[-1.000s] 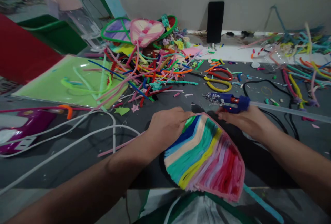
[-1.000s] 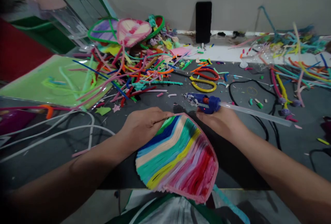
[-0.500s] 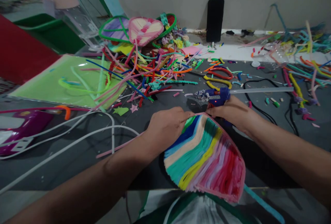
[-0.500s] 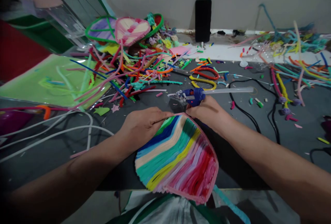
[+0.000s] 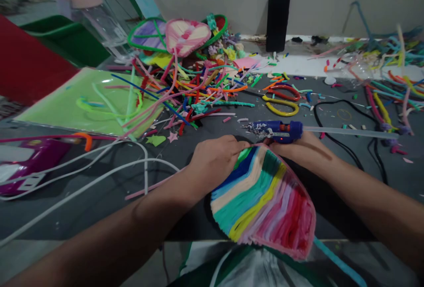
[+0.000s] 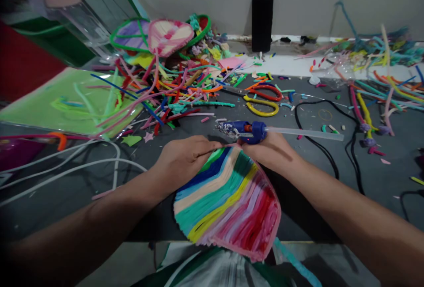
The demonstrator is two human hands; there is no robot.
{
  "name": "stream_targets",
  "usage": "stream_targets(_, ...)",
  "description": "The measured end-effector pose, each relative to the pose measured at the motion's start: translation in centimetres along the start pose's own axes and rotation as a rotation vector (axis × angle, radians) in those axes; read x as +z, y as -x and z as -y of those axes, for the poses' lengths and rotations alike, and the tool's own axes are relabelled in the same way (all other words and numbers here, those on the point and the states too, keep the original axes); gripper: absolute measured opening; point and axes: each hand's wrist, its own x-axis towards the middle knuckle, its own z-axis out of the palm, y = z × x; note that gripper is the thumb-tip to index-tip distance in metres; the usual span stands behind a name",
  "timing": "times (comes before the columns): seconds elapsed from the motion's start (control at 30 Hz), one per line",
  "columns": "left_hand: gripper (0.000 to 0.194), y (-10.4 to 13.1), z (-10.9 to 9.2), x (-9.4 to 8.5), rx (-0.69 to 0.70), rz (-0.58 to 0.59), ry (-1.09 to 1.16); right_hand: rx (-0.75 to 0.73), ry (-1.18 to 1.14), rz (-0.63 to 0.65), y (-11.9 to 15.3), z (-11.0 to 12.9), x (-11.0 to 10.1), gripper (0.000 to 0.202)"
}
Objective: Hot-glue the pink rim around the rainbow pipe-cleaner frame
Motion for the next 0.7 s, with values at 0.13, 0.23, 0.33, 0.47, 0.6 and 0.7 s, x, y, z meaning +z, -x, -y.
stream_targets(0.13,0.032,0.1,0.1,0.1,-0.001,-0.001,0.0,-0.02,-0.005,-0.002,0.0,0.4,0.0,0.015)
stream_targets(0.23,0.032,0.0,0.1,0.1,-0.01,0.004,0.005,-0.011,0.008,0.009,0.1,0.8,0.0,0.013)
stream_targets(0.33,0.032,-0.1,0.0,0.0,-0.011,0.002,0.007,0.015,0.008,-0.012,0.2,1.1,0.0,0.012)
stream_targets(0.47,0.032,0.0,0.0,0.0,-0.012,0.0,0.01,0.03,0.015,-0.017,0.0,1.1,0.1,0.014)
stream_targets(0.6,0.032,0.0,0.0,0.0,-0.012,0.0,0.021,-0.003,0.026,0.0,0.2,1.2,0.0,0.013)
stream_targets(0.7,0.032,0.0,0.0,0.1,-0.006,-0.001,0.028,-0.042,0.043,-0.035,0.6,1.2,0.0,0.011)
